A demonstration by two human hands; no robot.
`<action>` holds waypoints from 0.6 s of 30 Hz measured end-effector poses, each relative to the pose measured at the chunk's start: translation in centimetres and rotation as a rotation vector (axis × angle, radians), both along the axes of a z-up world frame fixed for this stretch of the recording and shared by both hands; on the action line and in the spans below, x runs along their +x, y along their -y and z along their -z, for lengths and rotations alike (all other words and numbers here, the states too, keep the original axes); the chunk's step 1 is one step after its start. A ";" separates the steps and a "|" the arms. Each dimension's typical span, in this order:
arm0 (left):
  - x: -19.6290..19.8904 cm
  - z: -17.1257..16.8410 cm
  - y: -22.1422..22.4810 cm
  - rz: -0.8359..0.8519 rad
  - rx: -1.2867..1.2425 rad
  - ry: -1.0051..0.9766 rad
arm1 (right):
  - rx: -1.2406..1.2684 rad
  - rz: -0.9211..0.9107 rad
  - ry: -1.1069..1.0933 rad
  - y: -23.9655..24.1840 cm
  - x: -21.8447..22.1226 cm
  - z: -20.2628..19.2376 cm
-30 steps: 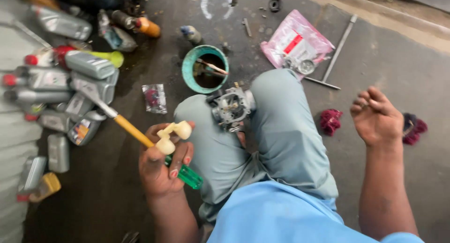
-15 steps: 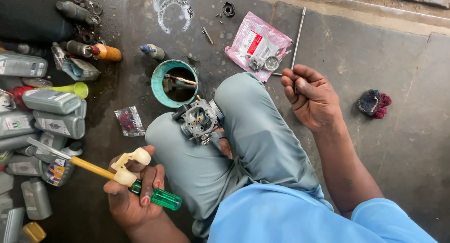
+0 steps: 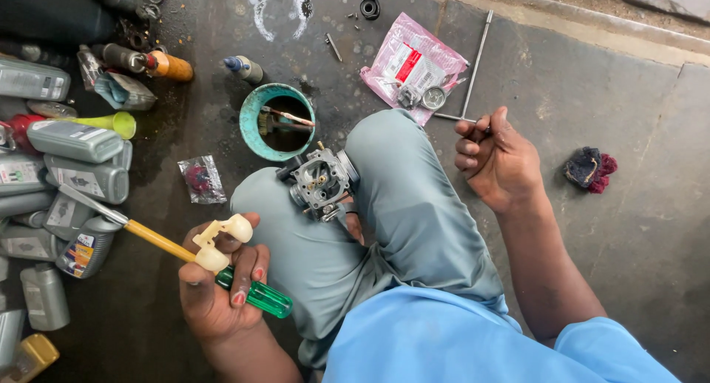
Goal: Repairing and cleaning a motorcycle carburetor using tools and cleaning fluid.
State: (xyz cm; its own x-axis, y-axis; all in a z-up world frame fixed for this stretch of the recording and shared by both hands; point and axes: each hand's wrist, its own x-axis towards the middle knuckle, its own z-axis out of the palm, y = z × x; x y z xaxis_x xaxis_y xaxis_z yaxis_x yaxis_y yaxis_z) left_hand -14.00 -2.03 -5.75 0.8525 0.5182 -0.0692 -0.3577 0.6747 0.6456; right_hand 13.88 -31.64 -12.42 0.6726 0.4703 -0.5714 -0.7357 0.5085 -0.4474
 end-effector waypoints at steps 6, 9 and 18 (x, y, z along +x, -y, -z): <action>-0.2 0.2 -0.2 -0.002 -0.012 -0.001 | -0.092 -0.041 0.182 0.7 -0.7 0.9; -0.2 0.2 -0.2 0.006 -0.015 0.006 | 0.026 -0.009 0.136 0.8 -1.4 1.1; -0.7 0.5 -0.9 0.011 -0.018 0.035 | 0.160 -0.042 0.233 -0.6 -5.6 -7.9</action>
